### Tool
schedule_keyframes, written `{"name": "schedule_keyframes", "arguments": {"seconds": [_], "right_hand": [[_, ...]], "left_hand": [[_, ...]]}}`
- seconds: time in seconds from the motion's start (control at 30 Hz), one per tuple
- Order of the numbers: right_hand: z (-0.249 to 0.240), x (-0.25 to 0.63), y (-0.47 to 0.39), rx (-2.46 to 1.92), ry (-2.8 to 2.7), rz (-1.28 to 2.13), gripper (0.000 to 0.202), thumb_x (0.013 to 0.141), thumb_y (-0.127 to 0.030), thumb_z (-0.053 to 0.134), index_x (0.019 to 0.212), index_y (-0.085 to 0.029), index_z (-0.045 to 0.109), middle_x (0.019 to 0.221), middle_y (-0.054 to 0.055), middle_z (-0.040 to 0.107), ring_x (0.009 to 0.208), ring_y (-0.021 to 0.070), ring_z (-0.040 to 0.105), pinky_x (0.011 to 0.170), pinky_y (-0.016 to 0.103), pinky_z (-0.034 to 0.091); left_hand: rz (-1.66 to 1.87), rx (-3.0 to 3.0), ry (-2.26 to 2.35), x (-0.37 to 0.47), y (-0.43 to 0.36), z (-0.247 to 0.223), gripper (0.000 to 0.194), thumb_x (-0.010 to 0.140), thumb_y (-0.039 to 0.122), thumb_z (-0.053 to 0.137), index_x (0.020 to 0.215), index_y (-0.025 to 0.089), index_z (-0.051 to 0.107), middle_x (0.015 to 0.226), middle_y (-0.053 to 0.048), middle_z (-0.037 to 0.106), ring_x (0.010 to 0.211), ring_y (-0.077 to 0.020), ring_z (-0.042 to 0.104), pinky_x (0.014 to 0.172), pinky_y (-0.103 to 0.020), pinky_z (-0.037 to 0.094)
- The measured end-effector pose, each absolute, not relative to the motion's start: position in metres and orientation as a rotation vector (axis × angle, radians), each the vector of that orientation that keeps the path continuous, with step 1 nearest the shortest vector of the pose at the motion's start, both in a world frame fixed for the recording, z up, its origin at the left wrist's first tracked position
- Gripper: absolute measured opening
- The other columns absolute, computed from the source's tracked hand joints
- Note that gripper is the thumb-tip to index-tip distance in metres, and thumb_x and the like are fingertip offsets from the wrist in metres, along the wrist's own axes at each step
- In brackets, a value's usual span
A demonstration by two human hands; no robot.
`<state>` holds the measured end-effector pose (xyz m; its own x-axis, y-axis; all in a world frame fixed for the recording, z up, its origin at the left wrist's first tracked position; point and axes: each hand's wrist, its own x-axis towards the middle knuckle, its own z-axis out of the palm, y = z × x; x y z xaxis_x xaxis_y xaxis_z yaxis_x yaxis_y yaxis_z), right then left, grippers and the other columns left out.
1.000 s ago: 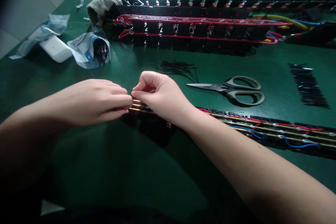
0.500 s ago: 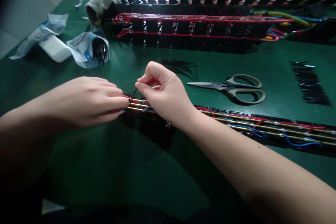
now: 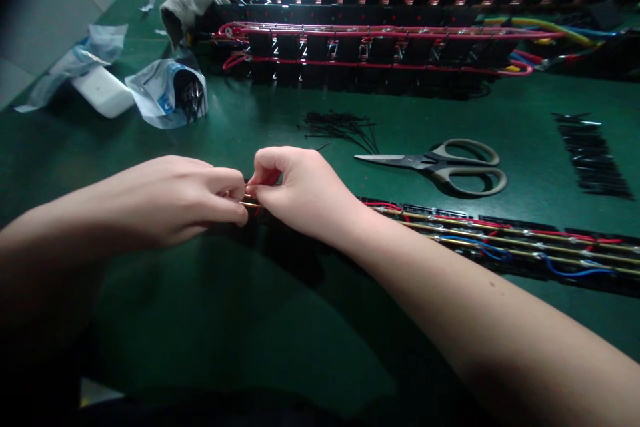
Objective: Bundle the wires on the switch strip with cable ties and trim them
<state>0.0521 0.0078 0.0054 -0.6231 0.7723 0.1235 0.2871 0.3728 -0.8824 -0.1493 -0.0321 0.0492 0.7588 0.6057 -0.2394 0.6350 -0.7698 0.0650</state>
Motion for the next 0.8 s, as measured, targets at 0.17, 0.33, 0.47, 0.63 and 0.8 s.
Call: {"name": "schedule_keyframes", "arguments": {"seconds": [0.17,0.33,0.47,0.63,0.8], "right_hand": [[0.005,0.052,0.008,-0.908,-2.122,1.181,0.01,0.076,-0.008,0.063,0.069,-0.016,0.066,0.07,-0.002,0.066,0.068,0.0105,0.058,0.063,0.023,0.04],[0.004,0.052,0.009,-0.91,-2.132,1.185,0.012,0.074,-0.006,0.059,0.067,-0.015,0.064,0.069,-0.002,0.065,0.066,0.0099,0.055,0.061,0.022,0.038],[0.005,0.052,0.009,-0.922,-2.118,1.205,0.012,0.073,-0.007,0.059,0.068,-0.015,0.065,0.07,-0.001,0.066,0.066,0.0102,0.056,0.06,0.022,0.039],[0.006,0.053,0.01,-0.945,-2.113,1.261,0.013,0.074,-0.006,0.058,0.069,-0.015,0.066,0.068,-0.002,0.066,0.065,0.0097,0.057,0.059,0.021,0.039],[0.007,0.054,0.011,-0.949,-2.107,1.307,0.01,0.075,-0.009,0.061,0.071,-0.015,0.068,0.069,-0.002,0.067,0.064,0.0099,0.058,0.058,0.021,0.04]], "left_hand": [[-0.288,2.821,0.91,-0.143,-0.033,0.047,0.025,0.084,0.01,0.051,0.081,0.027,0.07,0.089,-0.001,0.059,0.078,-0.0184,0.052,0.067,-0.032,0.03],[-0.26,2.884,0.935,-0.134,-0.037,0.043,0.022,0.086,0.012,0.055,0.073,0.025,0.067,0.089,-0.002,0.058,0.083,-0.0211,0.049,0.072,-0.036,0.029],[-0.267,2.945,0.933,-0.129,-0.043,0.041,0.022,0.087,0.011,0.054,0.075,0.024,0.066,0.086,-0.003,0.055,0.082,-0.0222,0.049,0.071,-0.038,0.028],[-0.232,2.981,0.949,-0.126,-0.047,0.041,0.021,0.088,0.012,0.054,0.072,0.023,0.064,0.086,-0.004,0.055,0.082,-0.0228,0.049,0.072,-0.039,0.029],[-0.238,2.961,0.921,-0.129,-0.043,0.042,0.019,0.087,0.013,0.056,0.074,0.023,0.063,0.086,-0.003,0.056,0.082,-0.0212,0.05,0.072,-0.038,0.031]]}}
